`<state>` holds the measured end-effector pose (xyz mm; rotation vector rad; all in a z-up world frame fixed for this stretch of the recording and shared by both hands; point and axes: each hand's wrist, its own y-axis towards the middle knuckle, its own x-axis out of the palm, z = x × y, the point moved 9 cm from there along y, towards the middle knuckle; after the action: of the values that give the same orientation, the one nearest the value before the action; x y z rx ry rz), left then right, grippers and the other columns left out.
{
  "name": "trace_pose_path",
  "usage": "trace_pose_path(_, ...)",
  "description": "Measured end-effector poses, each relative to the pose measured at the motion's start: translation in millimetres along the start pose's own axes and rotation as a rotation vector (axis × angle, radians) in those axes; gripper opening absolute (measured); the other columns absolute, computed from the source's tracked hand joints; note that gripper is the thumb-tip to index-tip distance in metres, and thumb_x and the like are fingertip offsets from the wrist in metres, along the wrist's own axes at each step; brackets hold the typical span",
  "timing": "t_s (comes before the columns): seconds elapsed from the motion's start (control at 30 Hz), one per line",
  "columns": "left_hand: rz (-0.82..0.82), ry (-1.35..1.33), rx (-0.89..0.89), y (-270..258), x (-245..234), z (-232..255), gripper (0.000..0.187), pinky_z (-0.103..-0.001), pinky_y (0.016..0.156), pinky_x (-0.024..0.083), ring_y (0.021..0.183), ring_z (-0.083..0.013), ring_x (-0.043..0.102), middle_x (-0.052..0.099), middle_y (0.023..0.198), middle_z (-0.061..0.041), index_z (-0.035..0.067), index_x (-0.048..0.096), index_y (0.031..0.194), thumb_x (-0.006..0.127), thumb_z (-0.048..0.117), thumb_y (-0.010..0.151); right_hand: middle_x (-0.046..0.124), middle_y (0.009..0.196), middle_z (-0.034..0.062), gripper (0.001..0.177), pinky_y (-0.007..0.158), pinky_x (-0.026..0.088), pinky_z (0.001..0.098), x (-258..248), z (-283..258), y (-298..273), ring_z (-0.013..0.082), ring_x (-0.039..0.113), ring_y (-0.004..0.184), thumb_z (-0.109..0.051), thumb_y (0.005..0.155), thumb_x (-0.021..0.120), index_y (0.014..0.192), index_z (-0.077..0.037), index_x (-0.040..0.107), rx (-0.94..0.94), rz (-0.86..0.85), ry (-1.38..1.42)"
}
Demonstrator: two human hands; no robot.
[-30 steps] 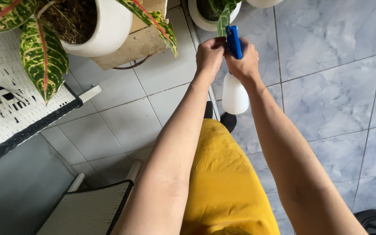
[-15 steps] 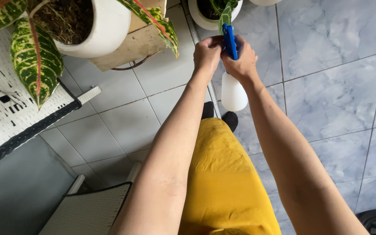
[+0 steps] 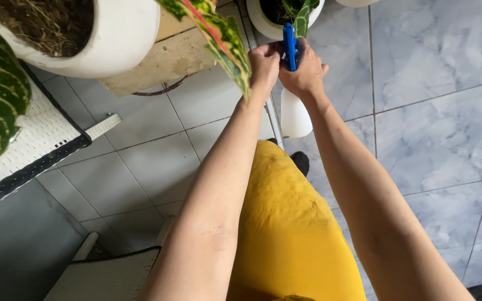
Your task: Watering indoor potted plants using a spray bottle.
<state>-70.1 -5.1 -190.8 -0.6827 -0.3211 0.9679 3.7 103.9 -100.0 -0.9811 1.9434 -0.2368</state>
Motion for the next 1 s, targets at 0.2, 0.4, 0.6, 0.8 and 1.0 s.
trace_pose_path(0.2,0.01,0.088,-0.057,72.2,2.6,-107.5,0.031,-0.034,0.085,0.057,0.097,-0.0264,0.07,0.07,0.11,-0.016,-0.009,0.066,0.121,0.053,0.014,0.104,0.075,0.099,0.0148,0.041,0.09,0.037,0.0492,29.3,14.4,14.3,0.0399,0.067,0.101,-0.048,0.085,0.071,0.106,-0.013,0.066,0.011,0.015,-0.043)
trace_pose_path(0.4,-0.03,-0.258,-0.105,45.4,-3.8,-75.3,0.04,-0.028,0.094,0.058,0.111,-0.0125,0.061,0.056,0.118,-0.006,0.006,0.047,0.135,0.031,0.031,0.109,0.074,0.097,0.014,0.058,0.087,0.036,0.05,25.6,0.7,11.4,0.0375,0.068,0.098,-0.059,0.079,0.076,0.108,-0.01,0.064,-0.046,-0.009,0.006)
trace_pose_path(0.6,0.015,-0.04,-0.143,18.3,-14.5,-43.3,0.034,-0.035,0.085,0.061,0.101,-0.0233,0.068,0.064,0.112,-0.017,-0.003,0.06,0.118,0.045,0.024,0.106,0.075,0.097,0.0131,0.052,0.091,0.037,0.0492,29.6,8.6,9.8,0.0371,0.068,0.1,-0.057,0.082,0.074,0.108,-0.013,0.065,0.021,-0.017,-0.005)
trace_pose_path(0.8,0.043,0.21,0.18,39.3,-0.1,-56.3,0.036,-0.037,0.092,0.051,0.105,-0.0264,0.067,0.071,0.12,-0.02,-0.007,0.068,0.125,0.064,0.018,0.1,0.074,0.095,0.0139,0.039,0.085,0.038,0.0523,-5.6,3.2,-1.3,0.0404,0.067,0.098,-0.035,0.078,0.07,0.109,-0.012,0.063,-0.005,0.063,0.044)
trace_pose_path(1.0,0.02,0.191,0.025,-43.4,12.9,66.6,0.029,-0.03,0.084,0.058,0.09,-0.0173,0.076,0.082,0.099,-0.008,0.005,0.079,0.109,0.061,0.018,0.091,0.074,0.098,0.0149,0.029,0.093,0.044,0.051,-26.7,18.3,-4.2,0.0423,0.067,0.102,-0.033,0.086,0.068,0.107,-0.013,0.065,0.083,0.094,0.058)
